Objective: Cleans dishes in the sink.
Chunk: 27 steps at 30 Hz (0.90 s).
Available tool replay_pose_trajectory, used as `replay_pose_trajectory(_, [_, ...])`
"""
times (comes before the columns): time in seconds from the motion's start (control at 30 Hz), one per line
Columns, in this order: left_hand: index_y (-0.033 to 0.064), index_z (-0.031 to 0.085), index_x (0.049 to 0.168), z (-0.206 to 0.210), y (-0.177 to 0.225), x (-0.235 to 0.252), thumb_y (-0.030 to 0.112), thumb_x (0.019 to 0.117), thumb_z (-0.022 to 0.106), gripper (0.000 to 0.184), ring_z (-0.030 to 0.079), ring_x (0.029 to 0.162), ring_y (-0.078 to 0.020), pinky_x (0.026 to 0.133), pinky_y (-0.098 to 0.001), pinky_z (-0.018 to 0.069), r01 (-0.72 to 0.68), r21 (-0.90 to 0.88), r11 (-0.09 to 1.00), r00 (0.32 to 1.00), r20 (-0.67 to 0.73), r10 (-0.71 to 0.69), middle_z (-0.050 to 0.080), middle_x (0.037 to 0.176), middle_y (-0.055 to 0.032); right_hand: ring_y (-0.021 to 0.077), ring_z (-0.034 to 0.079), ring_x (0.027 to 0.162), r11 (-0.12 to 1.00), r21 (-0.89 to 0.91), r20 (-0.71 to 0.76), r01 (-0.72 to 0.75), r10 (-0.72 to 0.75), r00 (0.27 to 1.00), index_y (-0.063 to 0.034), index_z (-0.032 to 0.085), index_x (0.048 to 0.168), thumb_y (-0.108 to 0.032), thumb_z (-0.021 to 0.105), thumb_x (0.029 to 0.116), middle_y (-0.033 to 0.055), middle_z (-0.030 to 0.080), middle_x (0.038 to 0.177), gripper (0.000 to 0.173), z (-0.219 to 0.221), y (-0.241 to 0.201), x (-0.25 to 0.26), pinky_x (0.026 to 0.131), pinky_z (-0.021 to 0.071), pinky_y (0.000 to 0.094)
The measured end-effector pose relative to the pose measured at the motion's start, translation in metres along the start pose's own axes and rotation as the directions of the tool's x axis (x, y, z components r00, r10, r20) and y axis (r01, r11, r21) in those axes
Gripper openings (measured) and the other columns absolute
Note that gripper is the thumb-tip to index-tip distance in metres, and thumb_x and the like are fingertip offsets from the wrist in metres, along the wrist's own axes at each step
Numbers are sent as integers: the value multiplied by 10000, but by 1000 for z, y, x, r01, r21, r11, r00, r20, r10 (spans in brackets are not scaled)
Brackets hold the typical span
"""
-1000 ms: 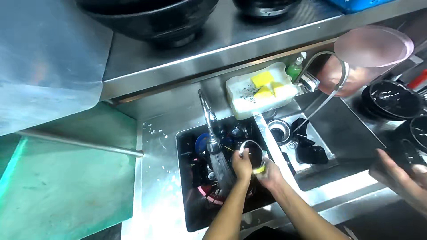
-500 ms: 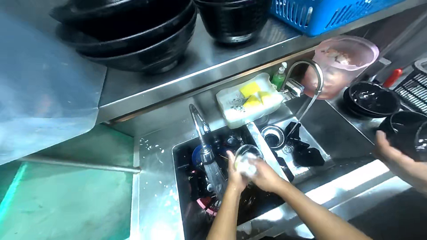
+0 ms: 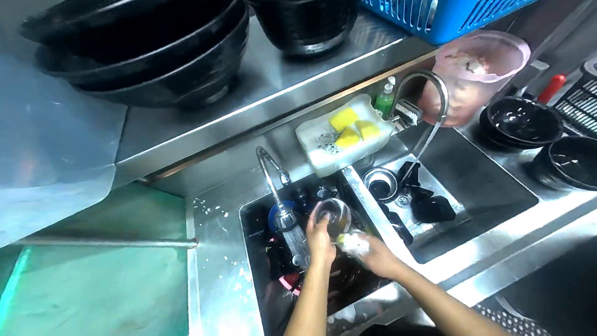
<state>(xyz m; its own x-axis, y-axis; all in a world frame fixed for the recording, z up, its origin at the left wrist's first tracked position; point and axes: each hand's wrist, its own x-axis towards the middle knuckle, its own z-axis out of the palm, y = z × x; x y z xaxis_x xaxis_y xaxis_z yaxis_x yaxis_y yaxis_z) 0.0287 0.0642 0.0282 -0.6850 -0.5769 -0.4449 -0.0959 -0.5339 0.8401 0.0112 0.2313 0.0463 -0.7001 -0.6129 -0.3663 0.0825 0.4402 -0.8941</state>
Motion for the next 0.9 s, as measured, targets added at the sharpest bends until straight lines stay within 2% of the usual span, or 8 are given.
replay_pose_trajectory(0.17, [180, 320, 1558, 6, -16, 7, 102, 1072, 501, 524, 650, 1144, -400, 871, -607, 586, 194, -209, 958, 980, -10, -201, 560, 1388, -218, 212, 674, 1042, 961, 271, -457, -58, 181, 871, -63, 576, 1333, -304, 706, 944, 124, 677, 1153, 476, -28, 27, 16, 902, 578, 453])
replay_pose_trajectory(0.33, [106, 523, 1441, 20, -49, 1, 386, 1055, 571, 479, 699, 974, -277, 777, -475, 613, 110, 327, 939, 987, 71, -141, 665, 1239, -172, 272, 604, 1251, 948, 294, -291, -122, 211, 933, -150, 210, 1604, -281, 793, 891, 146, 532, 1455, 930, -32, 21, 40, 982, 560, 513])
replay_pose_trajectory(0.43, [162, 568, 1418, 13, -38, -1, 500, 1042, 544, 506, 675, 780, -222, 674, -410, 592, 56, 511, 858, 960, 208, -186, 693, 1106, -140, 305, 689, 948, 940, 305, -328, -153, 254, 910, -149, 301, 1544, -122, 686, 948, 175, 637, 1218, 709, -42, 29, 40, 755, 603, 529])
replay_pose_trajectory(0.5, [149, 579, 1391, 7, -36, 2, 458, 1071, 505, 450, 651, 625, -183, 577, -356, 583, 13, 564, 826, 924, 308, -225, 702, 976, -109, 289, 686, 956, 932, 329, -426, -154, 292, 856, -150, 342, 1534, -132, 671, 960, 160, 644, 1219, 662, -58, 38, 37, 768, 598, 523])
replay_pose_trajectory(0.6, [152, 602, 1379, -9, -60, 16, 379, 1033, 603, 413, 704, 1021, -210, 903, -454, 592, -129, 796, 592, 887, 359, -290, 700, 1224, -79, 325, 672, 972, 875, 457, -608, -159, 438, 662, -153, 289, 1547, -137, 679, 933, 189, 615, 1254, 727, -88, 80, 44, 759, 587, 551])
replay_pose_trajectory(0.67, [161, 579, 1424, -15, -92, 14, 368, 948, 717, 537, 597, 1280, -283, 1082, -528, 499, -281, 898, 339, 813, 410, -413, 610, 1394, -118, 351, 651, 1045, 811, 545, -644, -211, 566, 515, -119, 256, 1559, -110, 681, 924, 220, 580, 1309, 764, -104, 117, 52, 815, 575, 571])
replay_pose_trajectory(0.8, [323, 485, 1520, -12, -148, -16, 237, 806, 801, 786, 285, 1498, -453, 1076, -663, 438, -529, 848, 23, 637, 415, -649, 258, 1674, -140, 425, 593, 1158, 599, 618, -563, -509, 789, 245, 71, 472, 1405, -124, 720, 913, 306, 555, 1340, 584, -109, 205, 62, 919, 519, 600])
replay_pose_trajectory(0.9, [386, 495, 1505, -11, -162, -13, 138, 773, 786, 826, 161, 1545, -446, 1072, -685, 422, -547, 836, 35, 602, 422, -678, 161, 1713, -85, 379, 528, 1322, 455, 358, -479, -815, 839, 258, 87, 543, 1363, -206, 626, 1006, 277, 542, 1414, 469, -104, 237, 73, 1080, 454, 515])
